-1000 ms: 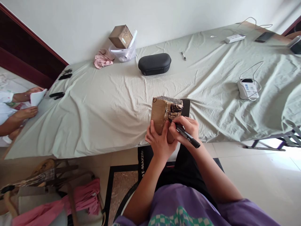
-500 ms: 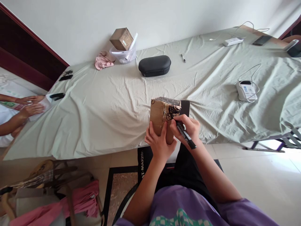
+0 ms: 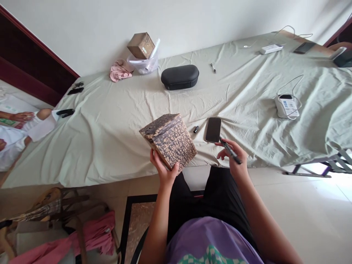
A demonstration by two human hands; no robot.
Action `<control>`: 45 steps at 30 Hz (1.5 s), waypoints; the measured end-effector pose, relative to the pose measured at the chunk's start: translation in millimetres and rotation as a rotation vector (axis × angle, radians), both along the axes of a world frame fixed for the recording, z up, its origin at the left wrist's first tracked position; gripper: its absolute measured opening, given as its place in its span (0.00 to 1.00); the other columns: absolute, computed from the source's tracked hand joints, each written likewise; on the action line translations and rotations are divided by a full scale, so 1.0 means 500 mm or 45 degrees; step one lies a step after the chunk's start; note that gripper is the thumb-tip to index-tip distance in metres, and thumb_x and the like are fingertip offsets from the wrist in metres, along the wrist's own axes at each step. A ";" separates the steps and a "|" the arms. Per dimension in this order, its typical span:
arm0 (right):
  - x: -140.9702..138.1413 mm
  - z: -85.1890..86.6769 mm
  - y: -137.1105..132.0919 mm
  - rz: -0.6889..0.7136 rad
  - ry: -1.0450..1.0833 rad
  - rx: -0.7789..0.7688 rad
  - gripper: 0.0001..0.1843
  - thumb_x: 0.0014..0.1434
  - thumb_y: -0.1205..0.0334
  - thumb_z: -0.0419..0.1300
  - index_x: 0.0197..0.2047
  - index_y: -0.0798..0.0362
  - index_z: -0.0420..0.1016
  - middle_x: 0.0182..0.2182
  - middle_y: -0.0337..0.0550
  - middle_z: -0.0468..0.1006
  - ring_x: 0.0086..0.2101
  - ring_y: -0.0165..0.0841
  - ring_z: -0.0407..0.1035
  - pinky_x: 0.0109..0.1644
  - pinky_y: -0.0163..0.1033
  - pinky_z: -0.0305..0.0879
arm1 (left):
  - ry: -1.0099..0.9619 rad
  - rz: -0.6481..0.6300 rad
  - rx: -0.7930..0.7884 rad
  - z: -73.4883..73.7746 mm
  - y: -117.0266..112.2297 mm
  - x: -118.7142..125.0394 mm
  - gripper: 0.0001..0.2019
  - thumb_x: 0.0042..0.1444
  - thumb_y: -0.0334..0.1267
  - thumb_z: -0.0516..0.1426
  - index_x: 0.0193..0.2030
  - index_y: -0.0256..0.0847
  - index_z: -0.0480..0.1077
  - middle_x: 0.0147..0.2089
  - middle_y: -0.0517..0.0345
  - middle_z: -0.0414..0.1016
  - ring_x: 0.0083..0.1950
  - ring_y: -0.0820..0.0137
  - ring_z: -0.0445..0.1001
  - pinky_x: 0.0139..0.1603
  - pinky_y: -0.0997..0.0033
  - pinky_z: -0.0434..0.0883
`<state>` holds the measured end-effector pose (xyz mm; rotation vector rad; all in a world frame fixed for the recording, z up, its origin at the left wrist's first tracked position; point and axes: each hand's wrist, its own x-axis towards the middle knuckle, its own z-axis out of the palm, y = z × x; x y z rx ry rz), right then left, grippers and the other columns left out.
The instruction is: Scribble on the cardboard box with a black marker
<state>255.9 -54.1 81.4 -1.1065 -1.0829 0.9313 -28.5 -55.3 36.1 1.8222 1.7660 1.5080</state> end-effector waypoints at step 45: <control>-0.203 -0.136 0.331 -0.316 -1.639 -0.481 0.29 0.73 0.66 0.42 0.73 0.64 0.61 0.58 0.68 0.70 0.55 0.55 0.61 0.58 0.58 0.57 | -0.444 -0.046 -0.032 -0.041 0.004 -0.018 0.54 0.52 0.56 0.66 0.79 0.46 0.43 0.78 0.36 0.44 0.77 0.44 0.57 0.73 0.46 0.66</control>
